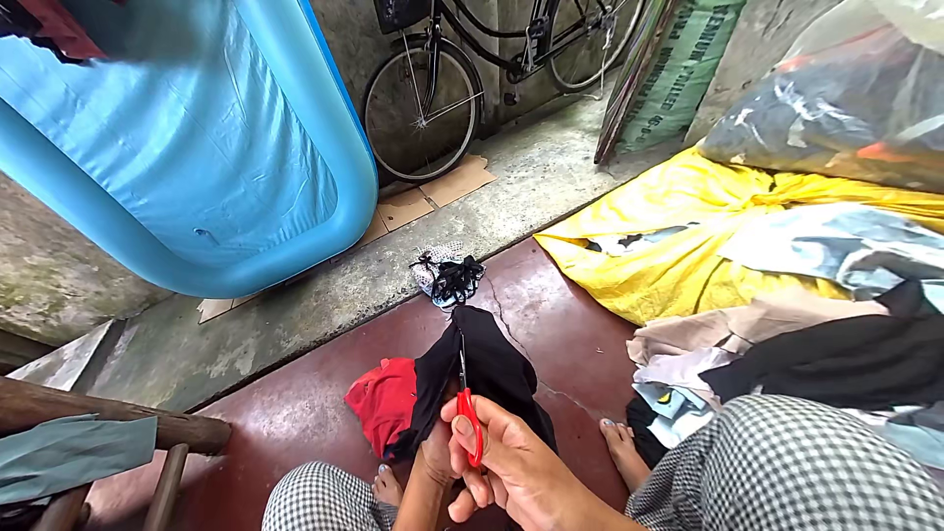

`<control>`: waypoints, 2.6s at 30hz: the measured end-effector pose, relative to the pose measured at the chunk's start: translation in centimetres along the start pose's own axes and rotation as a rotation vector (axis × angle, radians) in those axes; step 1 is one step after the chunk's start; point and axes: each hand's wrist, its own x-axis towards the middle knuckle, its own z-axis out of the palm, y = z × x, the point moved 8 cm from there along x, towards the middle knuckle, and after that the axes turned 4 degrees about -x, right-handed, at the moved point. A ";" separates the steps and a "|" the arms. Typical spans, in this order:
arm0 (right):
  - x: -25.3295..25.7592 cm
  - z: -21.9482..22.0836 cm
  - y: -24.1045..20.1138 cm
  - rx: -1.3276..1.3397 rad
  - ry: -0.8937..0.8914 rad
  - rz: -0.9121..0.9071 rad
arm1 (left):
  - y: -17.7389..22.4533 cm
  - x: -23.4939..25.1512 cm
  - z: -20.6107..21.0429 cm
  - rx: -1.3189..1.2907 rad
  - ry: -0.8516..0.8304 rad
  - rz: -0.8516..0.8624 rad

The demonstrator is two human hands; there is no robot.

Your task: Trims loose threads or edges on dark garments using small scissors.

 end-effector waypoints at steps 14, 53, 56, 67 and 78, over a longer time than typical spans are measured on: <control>-0.4 0.4 1.6 -0.048 -0.001 0.048 | 3.2 -0.2 -7.5 0.840 0.503 0.422; 0.6 -0.8 -0.3 -0.127 0.013 -0.008 | 0.6 0.2 -3.9 -0.111 0.093 0.169; 0.7 -0.9 -0.2 -0.119 0.034 -0.028 | 0.7 0.2 -3.7 -0.105 0.056 0.161; 1.0 -1.3 -1.2 -0.121 0.010 -0.027 | 0.8 0.1 -2.8 -0.036 -0.100 0.189; 0.9 -0.8 -0.4 -0.314 0.022 -0.106 | 1.8 0.1 -3.0 0.421 0.085 0.234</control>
